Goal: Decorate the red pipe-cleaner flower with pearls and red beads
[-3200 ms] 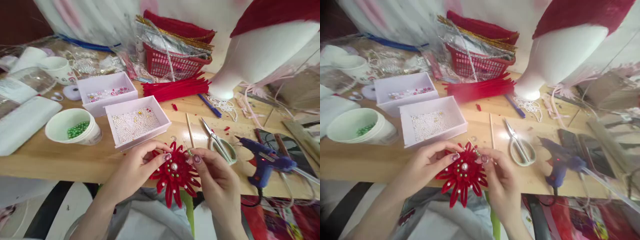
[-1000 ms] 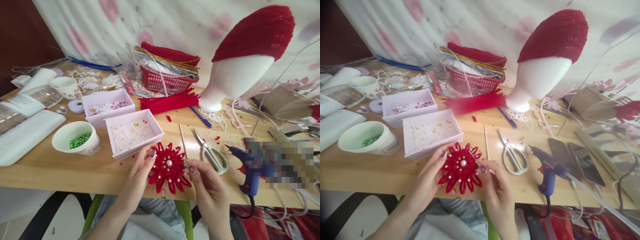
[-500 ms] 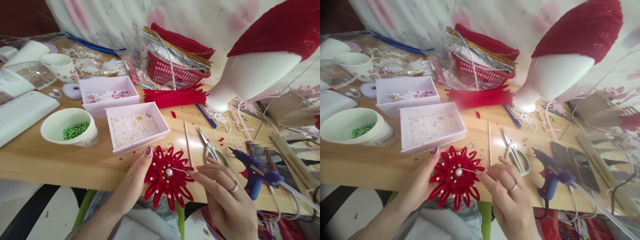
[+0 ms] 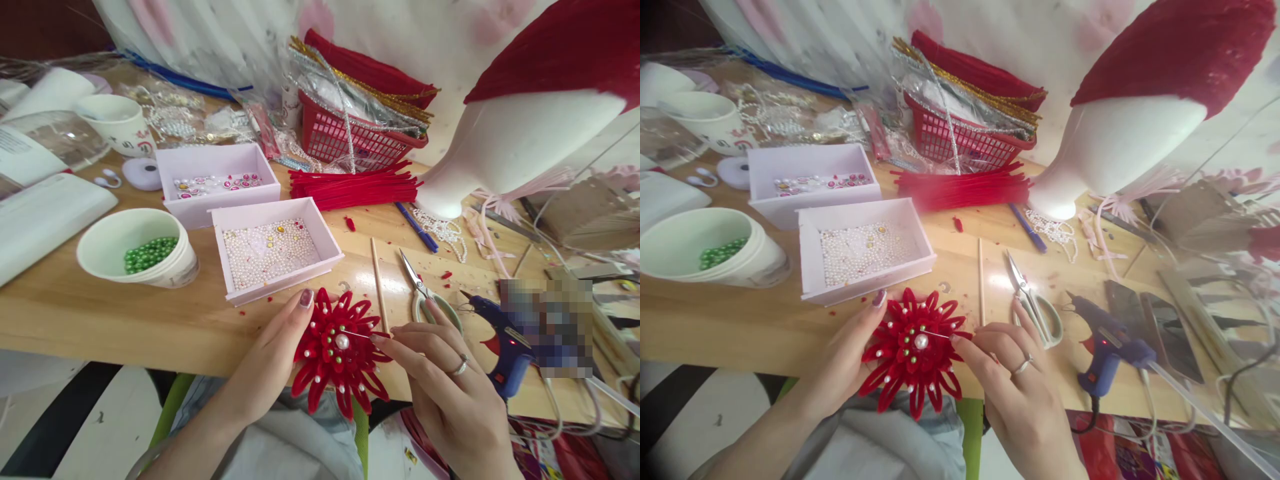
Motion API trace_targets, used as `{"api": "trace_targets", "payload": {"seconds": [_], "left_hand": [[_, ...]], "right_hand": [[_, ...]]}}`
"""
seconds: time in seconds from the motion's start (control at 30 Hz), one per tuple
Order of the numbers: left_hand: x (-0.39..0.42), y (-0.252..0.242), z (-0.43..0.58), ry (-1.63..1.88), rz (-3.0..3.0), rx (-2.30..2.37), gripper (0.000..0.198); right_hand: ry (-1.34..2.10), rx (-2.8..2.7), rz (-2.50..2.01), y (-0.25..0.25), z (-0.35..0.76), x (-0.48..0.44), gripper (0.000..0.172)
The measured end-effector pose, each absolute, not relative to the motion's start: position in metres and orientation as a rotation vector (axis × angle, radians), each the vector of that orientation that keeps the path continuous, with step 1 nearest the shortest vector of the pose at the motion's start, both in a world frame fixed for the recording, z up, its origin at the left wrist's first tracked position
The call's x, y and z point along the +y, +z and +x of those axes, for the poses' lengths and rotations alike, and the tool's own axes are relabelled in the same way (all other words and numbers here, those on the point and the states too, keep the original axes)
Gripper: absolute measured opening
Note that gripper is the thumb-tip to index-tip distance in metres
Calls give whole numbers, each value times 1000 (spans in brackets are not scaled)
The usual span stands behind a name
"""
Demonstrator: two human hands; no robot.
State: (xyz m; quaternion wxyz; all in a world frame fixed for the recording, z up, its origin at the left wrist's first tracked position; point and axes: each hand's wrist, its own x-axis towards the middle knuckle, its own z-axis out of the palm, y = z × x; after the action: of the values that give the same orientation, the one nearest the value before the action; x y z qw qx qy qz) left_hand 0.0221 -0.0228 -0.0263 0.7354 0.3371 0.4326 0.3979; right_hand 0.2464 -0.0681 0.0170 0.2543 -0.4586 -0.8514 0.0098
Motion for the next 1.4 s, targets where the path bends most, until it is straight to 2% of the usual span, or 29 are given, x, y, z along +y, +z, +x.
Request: {"api": "trace_targets", "payload": {"seconds": [0.77, 1.13, 1.4], "left_hand": [[-22, -16, 22, 802, 651, 923, 59], [-24, -36, 18, 840, 508, 778, 60], [-20, -17, 21, 834, 599, 733, 49]], "right_hand": [[44, -2303, -1217, 15, 244, -65, 46], [167, -2091, -1428, 17, 246, -76, 28], [156, -2104, -1464, 19, 247, -77, 24]]}}
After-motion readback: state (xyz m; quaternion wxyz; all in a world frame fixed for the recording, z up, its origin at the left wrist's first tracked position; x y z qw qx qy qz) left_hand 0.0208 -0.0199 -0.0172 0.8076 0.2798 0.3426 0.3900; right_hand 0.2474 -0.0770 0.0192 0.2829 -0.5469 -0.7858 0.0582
